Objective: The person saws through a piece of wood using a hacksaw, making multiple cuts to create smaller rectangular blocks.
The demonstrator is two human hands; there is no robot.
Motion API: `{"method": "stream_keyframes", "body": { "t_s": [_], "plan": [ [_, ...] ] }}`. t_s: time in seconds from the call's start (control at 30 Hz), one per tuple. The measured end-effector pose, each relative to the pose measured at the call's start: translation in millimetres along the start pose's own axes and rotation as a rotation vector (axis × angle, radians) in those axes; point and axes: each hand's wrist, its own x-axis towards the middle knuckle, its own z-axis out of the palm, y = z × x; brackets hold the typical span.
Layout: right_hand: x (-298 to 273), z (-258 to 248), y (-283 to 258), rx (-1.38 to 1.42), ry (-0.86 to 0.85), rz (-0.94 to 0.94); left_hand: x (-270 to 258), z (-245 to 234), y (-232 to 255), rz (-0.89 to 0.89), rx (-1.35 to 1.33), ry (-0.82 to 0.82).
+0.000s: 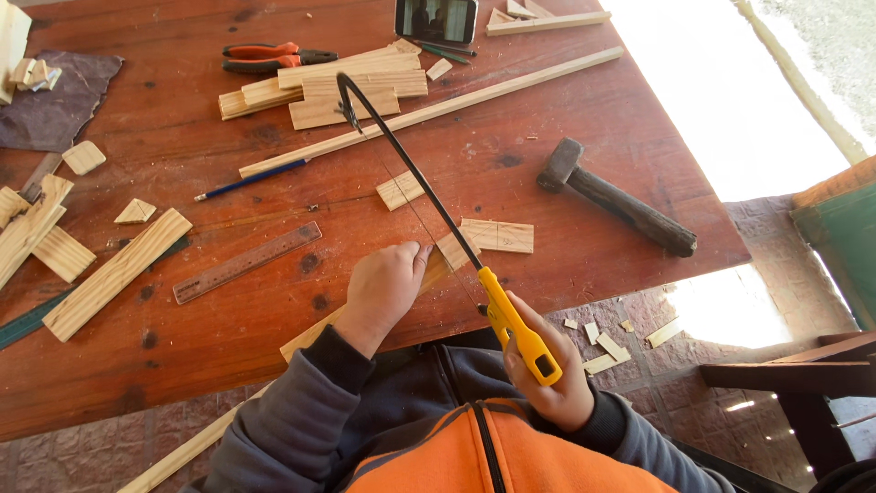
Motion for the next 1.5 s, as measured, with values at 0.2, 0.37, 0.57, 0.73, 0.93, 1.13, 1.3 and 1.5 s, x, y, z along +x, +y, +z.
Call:
{"method": "stream_keyframes", "body": {
  "t_s": [0.2, 0.37, 0.57, 0.73, 0.93, 1.13, 1.3, 1.5],
  "plan": [
    [9, 8, 4, 0.114, 0.066, -0.028, 1, -11, 0, 0.098, -0.018, 0.019],
    [-3, 1, -4, -0.121, -0.021, -0.014, -5, -26, 4, 0.113, 0.049, -0.025],
    [2, 6, 2, 0.21, 0.011, -0.051, 4, -28, -13, 0.068, -0.025, 0.099],
    [2, 10, 8, 0.168, 0.023, -0.064, -7, -30, 5, 0.11, 0.017, -0.002],
    [-1, 6, 4, 0.162, 0.019, -0.081, 0, -36, -6, 0.104, 0.042, 0.086],
    [4, 10, 9, 0.219, 0.052, -0.069, -5, -25, 6, 0.132, -0.038, 0.003],
    [2, 9, 12, 0.145, 0.029, -0.058, -6, -6, 3, 0.113, -0.044, 0.03],
    [-5, 8, 14, 0.23, 0.005, -0.027, 1, 1, -18, 0.061, -0.025, 0.076]
  ]
}}
